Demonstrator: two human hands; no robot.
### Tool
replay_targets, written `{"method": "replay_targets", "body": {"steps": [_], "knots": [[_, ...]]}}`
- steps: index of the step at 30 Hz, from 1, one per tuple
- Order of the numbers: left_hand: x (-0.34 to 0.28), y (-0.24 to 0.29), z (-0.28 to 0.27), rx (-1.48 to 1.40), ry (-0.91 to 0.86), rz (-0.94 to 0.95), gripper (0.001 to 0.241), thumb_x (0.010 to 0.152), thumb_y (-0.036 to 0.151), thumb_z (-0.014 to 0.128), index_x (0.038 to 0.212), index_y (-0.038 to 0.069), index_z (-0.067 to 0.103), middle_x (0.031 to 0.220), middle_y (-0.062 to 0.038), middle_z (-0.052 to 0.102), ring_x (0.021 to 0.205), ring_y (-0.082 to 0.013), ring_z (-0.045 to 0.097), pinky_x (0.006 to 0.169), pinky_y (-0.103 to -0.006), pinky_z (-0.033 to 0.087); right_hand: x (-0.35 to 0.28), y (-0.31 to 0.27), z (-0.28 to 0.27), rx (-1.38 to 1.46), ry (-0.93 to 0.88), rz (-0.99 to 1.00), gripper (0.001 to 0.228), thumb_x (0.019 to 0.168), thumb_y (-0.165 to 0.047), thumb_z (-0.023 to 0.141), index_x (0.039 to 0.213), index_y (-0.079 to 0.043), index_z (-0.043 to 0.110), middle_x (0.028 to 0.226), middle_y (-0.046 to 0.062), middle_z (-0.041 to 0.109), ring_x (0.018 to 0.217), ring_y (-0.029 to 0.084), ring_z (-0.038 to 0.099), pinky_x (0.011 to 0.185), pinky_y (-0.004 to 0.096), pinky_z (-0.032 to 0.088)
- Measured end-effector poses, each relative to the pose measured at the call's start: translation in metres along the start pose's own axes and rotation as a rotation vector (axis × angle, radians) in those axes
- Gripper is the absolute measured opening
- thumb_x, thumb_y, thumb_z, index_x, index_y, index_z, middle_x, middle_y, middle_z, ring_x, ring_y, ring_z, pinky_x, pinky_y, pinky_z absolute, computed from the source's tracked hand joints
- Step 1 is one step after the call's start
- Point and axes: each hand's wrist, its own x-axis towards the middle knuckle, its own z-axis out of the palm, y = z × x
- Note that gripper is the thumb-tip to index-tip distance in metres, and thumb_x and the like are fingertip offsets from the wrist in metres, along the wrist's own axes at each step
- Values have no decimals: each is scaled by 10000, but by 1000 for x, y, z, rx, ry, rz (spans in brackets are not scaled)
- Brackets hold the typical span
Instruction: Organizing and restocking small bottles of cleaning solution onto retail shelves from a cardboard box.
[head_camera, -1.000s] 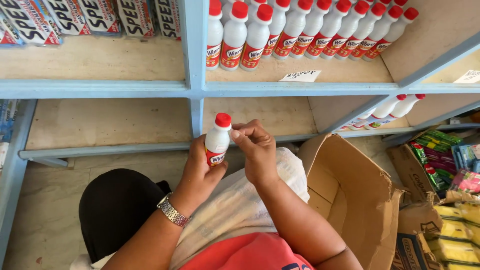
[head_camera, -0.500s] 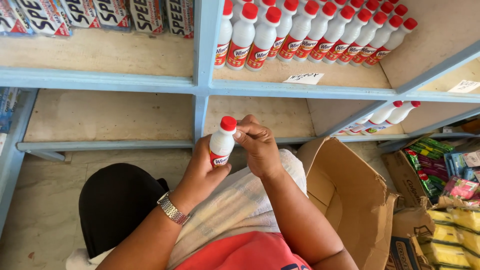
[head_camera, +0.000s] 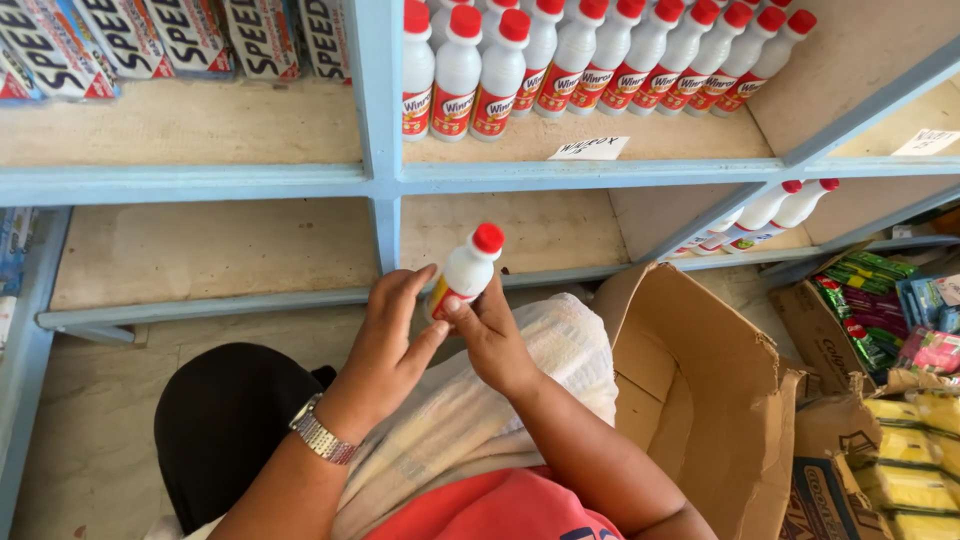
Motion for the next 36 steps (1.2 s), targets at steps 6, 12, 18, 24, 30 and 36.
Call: {"method": "replay_targets", "body": {"steps": [6,12,18,24,30,36], "knots": [[2,-2,-1,-303,20,-96,344,1032,166,620,1341,28,557,1302,-102,557,1203,-222,629,1018,-334,541,-17,-13,-6,-126,-286,51,585,1031,-253,630,1500,-52,345,1290,37,542,1191,128,528,1043,324,479],[8,-9,12,-487,31,-206,217,1011,123,648,1195,12,615,1177,-86,574,1074,-200,654,917,-327,574,-21,-56,-6,-373,-225,-10,557,982,-188,675,1465,-47,437,1223,70,536,1105,178,530,976,350,470],[22,33,19,-205,-44,27,181,1020,107,644,1188,87,707,1200,-79,625,1137,-176,661,959,-309,556,-12,-66,-15,-603,209,-72,492,940,-167,667,1395,-72,507,1099,57,531,931,165,568,826,305,502],[50,43,-8,-238,51,-50,397,975,128,640,1364,75,586,1299,-88,557,1192,-195,582,961,-345,505,-24,-38,-39,-298,-20,-95,433,995,-209,679,1364,-55,515,1125,53,501,996,140,503,892,283,465],[30,26,14,-467,-81,-159,324,1051,186,611,1353,70,614,1251,-64,638,1198,-180,688,1004,-351,565,-33,-30,-14,-132,-202,-28,559,993,-189,696,1464,-32,440,1144,50,466,1007,140,480,887,286,460],[24,23,10,-803,-152,-97,471,1096,180,468,1547,84,371,1272,-89,616,1339,-228,566,1122,-393,458,-32,-24,-14,-527,-48,-317,661,950,-46,727,1535,-13,421,1194,92,446,1007,200,522,855,301,496]]}}
